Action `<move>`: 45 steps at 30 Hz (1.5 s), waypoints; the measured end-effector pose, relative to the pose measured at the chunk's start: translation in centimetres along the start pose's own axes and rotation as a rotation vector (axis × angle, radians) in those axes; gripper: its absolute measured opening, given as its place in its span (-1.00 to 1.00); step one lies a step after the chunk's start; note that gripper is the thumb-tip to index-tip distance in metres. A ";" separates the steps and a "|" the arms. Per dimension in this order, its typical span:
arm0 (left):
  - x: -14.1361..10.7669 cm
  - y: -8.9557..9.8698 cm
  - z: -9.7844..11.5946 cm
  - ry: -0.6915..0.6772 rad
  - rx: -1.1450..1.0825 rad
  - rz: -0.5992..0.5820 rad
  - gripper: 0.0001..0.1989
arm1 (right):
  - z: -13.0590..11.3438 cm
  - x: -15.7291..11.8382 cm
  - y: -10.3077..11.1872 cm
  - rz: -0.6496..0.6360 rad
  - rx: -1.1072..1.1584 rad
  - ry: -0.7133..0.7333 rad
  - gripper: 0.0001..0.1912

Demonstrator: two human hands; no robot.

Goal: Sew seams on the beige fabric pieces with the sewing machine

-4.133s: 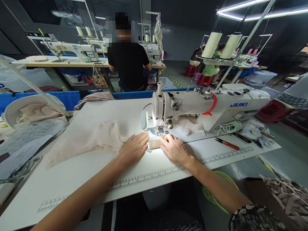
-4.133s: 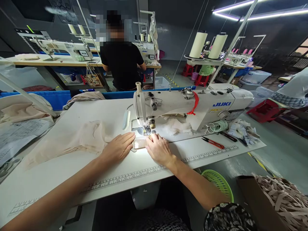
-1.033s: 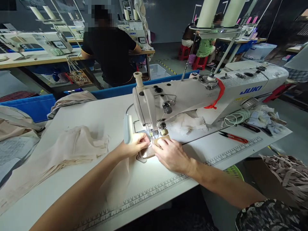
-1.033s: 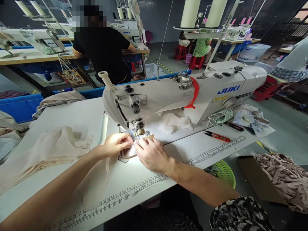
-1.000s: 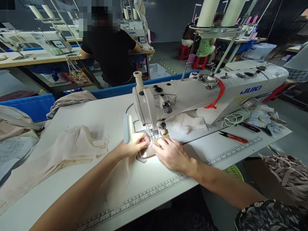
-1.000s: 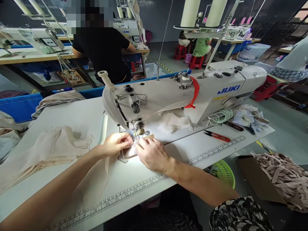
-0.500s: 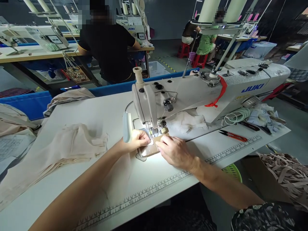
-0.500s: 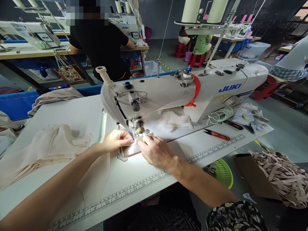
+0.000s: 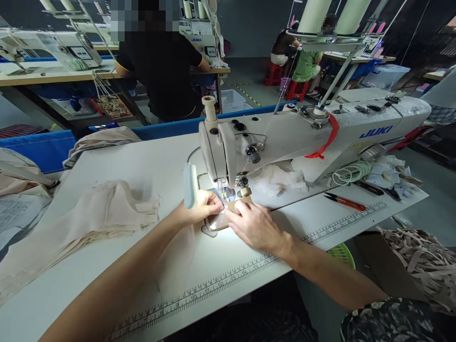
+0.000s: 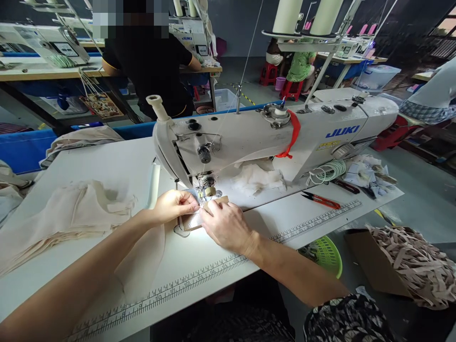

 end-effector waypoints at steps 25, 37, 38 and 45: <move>-6.2 -5.9 5.7 -0.466 1.173 0.521 -0.60 | 1.5 0.6 0.1 0.126 0.036 -0.025 -0.70; -4.6 -5.3 6.2 -0.397 1.278 0.617 -0.58 | 3.7 0.3 0.4 0.222 0.029 -0.104 -0.70; -4.5 -5.3 6.0 -0.391 1.281 0.614 -0.58 | 3.7 0.3 0.4 0.207 0.029 -0.107 -0.70; -4.0 -5.4 4.9 -0.395 1.196 0.550 -0.59 | 3.5 0.4 0.5 0.164 0.018 -0.107 -0.69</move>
Point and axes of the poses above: each hand's wrist, its own x-axis towards the middle knuckle, its own y-axis out of the back of the hand, z = x × y, the point moved 5 cm from there along x, towards the middle knuckle, and after that the axes turned 15 degrees about -z, right-handed, at the moved point
